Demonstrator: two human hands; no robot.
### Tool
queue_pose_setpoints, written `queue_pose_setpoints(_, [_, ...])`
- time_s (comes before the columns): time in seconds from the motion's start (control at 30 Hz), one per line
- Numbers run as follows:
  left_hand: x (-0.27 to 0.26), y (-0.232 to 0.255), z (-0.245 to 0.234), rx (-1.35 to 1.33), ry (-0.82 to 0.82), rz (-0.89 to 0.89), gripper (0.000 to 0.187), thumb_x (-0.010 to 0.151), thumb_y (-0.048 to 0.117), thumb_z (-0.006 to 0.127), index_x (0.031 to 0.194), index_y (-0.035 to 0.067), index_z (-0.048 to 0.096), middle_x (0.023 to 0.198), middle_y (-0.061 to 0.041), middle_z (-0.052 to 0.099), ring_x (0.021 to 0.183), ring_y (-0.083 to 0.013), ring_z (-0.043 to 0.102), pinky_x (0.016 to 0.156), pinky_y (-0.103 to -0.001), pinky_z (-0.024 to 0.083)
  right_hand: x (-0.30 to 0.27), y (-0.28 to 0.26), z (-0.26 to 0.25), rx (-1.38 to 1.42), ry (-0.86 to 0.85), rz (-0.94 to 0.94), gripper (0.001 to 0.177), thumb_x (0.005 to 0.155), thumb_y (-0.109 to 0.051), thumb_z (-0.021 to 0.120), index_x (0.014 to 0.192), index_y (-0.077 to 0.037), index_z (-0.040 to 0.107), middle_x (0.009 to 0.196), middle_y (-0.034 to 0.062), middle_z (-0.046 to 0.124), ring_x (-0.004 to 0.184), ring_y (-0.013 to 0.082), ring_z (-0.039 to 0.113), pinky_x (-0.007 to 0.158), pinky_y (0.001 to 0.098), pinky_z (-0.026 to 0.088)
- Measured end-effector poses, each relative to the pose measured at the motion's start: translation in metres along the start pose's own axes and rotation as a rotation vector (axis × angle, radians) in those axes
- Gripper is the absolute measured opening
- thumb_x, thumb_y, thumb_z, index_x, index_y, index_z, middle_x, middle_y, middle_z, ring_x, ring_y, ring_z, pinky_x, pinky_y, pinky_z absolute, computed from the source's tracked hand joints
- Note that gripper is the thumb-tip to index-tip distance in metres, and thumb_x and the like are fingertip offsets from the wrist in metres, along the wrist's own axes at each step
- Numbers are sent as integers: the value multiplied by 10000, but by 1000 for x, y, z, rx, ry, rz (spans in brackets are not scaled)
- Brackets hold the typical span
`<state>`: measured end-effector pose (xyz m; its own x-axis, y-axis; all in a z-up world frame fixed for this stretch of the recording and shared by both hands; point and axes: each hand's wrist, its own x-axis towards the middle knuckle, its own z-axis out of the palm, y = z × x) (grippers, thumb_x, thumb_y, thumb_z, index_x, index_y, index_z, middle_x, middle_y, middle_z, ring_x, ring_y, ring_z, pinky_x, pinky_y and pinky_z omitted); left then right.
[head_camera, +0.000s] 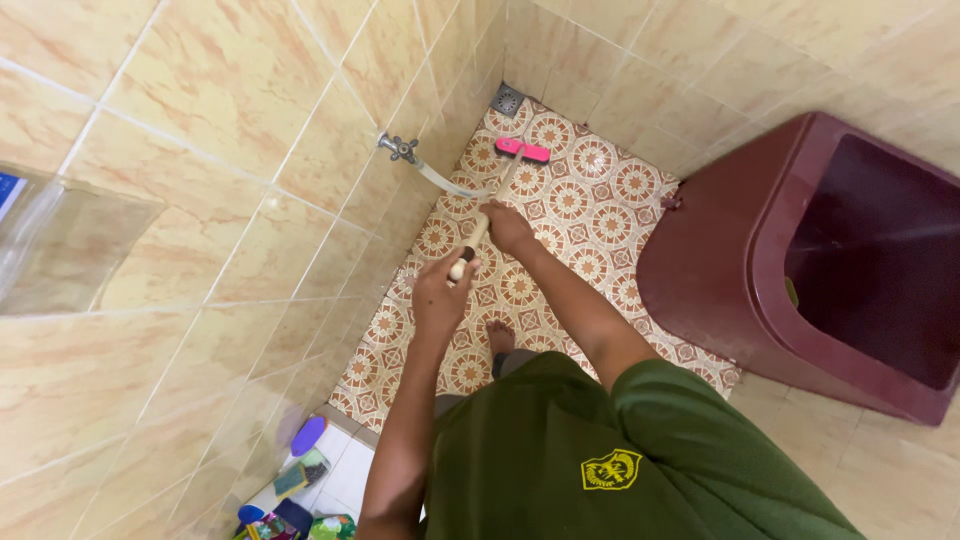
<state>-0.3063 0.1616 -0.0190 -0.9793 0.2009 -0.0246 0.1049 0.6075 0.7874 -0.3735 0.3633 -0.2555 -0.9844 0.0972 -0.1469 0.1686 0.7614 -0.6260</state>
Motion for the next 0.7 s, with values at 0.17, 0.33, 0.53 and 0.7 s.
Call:
queue_pose_setpoints(0.17, [-5, 13, -33, -72, 61, 64, 362, 890, 297, 807, 1181, 83, 777, 830, -120, 707, 671, -177, 678, 619, -335, 538, -31, -37, -18, 77, 35, 10, 340, 907, -23, 600, 1229, -112, 664, 1243, 161, 679, 1076, 380, 680, 947, 472, 541])
queue_pose_setpoints(0.33, [-17, 14, -63, -107, 37, -70, 311, 935, 278, 751, 1182, 91, 764, 835, -99, 715, 655, -140, 685, 594, -320, 543, -70, -73, -26, 50, -3, 102, 189, 953, -144, 615, 1125, -133, 692, 1052, 135, 730, 999, 382, 693, 866, 506, 539])
queue_pose_setpoints(0.53, [-40, -17, -77, -52, 137, 174, 245, 928, 246, 791, 1069, 46, 778, 893, -117, 725, 707, -197, 666, 632, -343, 519, -120, -97, -17, -112, -44, 137, 187, 976, -263, 636, 1118, -154, 688, 987, 127, 738, 969, 364, 699, 839, 520, 543])
queue_pose_setpoints(0.7, [-72, -45, -73, -150, -26, 49, 270, 943, 260, 753, 1124, 60, 749, 800, -102, 712, 649, -196, 643, 613, -345, 500, -132, -96, -3, -170, -174, 299, 194, 995, -271, 600, 1135, -202, 716, 1033, 110, 745, 986, 336, 727, 865, 482, 576])
